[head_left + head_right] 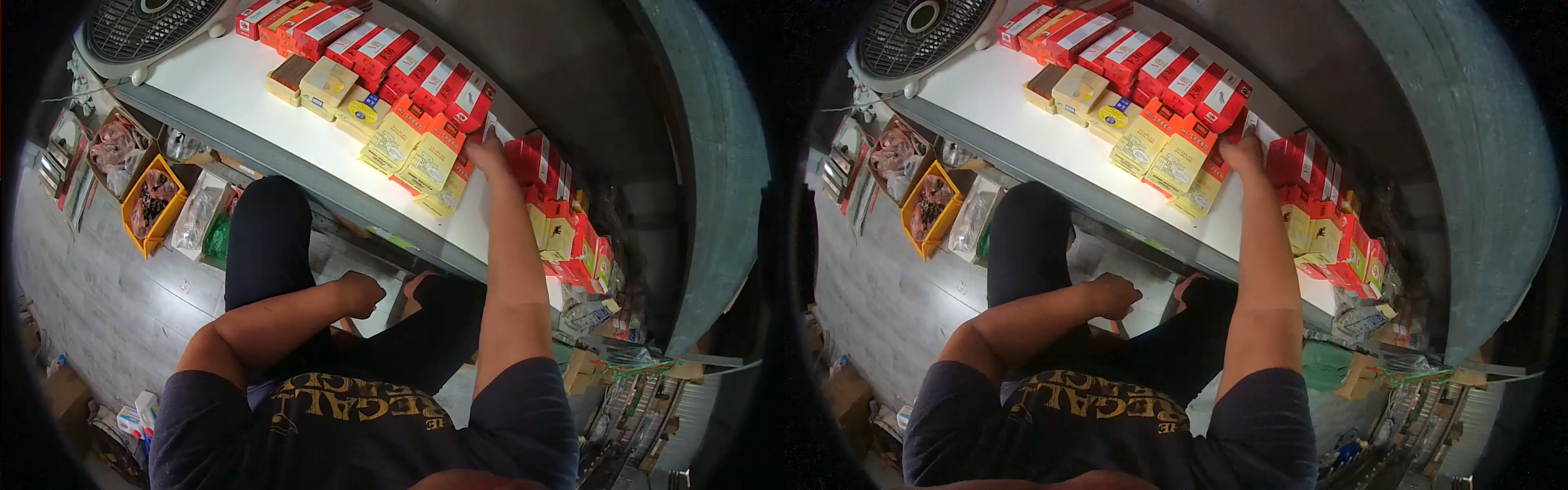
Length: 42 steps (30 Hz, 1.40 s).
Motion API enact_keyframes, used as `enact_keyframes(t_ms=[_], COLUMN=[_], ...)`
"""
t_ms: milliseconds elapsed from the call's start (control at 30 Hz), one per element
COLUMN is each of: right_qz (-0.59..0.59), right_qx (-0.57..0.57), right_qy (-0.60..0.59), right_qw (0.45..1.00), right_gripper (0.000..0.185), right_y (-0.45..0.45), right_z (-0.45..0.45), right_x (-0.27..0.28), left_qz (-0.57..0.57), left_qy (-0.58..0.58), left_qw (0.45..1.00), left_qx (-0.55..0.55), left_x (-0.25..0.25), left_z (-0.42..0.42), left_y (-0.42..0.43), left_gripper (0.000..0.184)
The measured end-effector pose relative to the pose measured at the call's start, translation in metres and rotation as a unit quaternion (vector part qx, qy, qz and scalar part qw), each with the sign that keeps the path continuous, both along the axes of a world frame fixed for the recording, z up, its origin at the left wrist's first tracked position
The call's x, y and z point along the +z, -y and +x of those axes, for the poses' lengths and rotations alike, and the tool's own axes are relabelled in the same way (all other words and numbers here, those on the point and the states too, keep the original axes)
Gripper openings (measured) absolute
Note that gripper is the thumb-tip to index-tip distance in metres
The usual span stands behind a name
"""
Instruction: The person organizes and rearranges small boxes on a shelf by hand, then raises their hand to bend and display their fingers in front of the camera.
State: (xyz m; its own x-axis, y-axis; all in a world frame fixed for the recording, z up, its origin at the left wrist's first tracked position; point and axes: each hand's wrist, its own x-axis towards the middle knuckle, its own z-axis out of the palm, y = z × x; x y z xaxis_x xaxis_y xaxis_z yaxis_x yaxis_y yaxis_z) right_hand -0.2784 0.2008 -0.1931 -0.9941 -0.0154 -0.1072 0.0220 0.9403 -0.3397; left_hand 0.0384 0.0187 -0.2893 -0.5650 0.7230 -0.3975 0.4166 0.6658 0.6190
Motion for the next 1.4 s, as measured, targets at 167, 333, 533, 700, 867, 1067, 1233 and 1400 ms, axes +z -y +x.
enact_keyframes(t_ms=[167,333,533,700,867,1067,1233,1400], right_qz=[-0.049,-0.137,0.164,0.223,0.242,0.227,0.191,0.150], right_qx=[-0.022,-0.051,0.035,-0.076,-0.103,-0.046,0.115,0.233], right_qy=[-0.127,-0.174,-0.198,-0.148,-0.127,-0.099,-0.100,-0.104], right_qw=[0.990,0.974,0.966,0.961,0.956,0.968,0.970,0.955], right_gripper=[0.078,0.070,0.062,0.060,0.058,0.057,0.055,0.049], right_y=[-0.017,-0.025,-0.061,-0.039,-0.025,-0.008,-0.032,-0.059], right_z=[-0.019,0.004,-0.005,0.025,0.032,0.036,0.013,-0.018], right_x=[-0.050,-0.030,-0.056,-0.049,-0.033,0.006,-0.019,-0.038], left_qz=[-0.010,-0.003,-0.006,-0.015,-0.031,0.000,-0.003,-0.005], left_qy=[0.005,0.014,0.017,0.017,0.028,0.005,0.005,0.011], left_qw=[1.000,1.000,1.000,1.000,0.999,1.000,1.000,1.000], left_qx=[-0.008,-0.016,-0.016,-0.009,-0.021,0.007,0.003,-0.013], left_x=[0.001,0.004,0.005,0.002,0.003,0.003,0.006,0.003], left_z=[-0.002,-0.002,-0.001,0.000,-0.002,-0.002,-0.001,-0.003], left_y=[0.002,0.003,0.001,0.000,0.003,0.000,0.003,0.004], left_gripper=[0.028,0.031,0.030,0.030,0.032,0.024,0.025,0.032])
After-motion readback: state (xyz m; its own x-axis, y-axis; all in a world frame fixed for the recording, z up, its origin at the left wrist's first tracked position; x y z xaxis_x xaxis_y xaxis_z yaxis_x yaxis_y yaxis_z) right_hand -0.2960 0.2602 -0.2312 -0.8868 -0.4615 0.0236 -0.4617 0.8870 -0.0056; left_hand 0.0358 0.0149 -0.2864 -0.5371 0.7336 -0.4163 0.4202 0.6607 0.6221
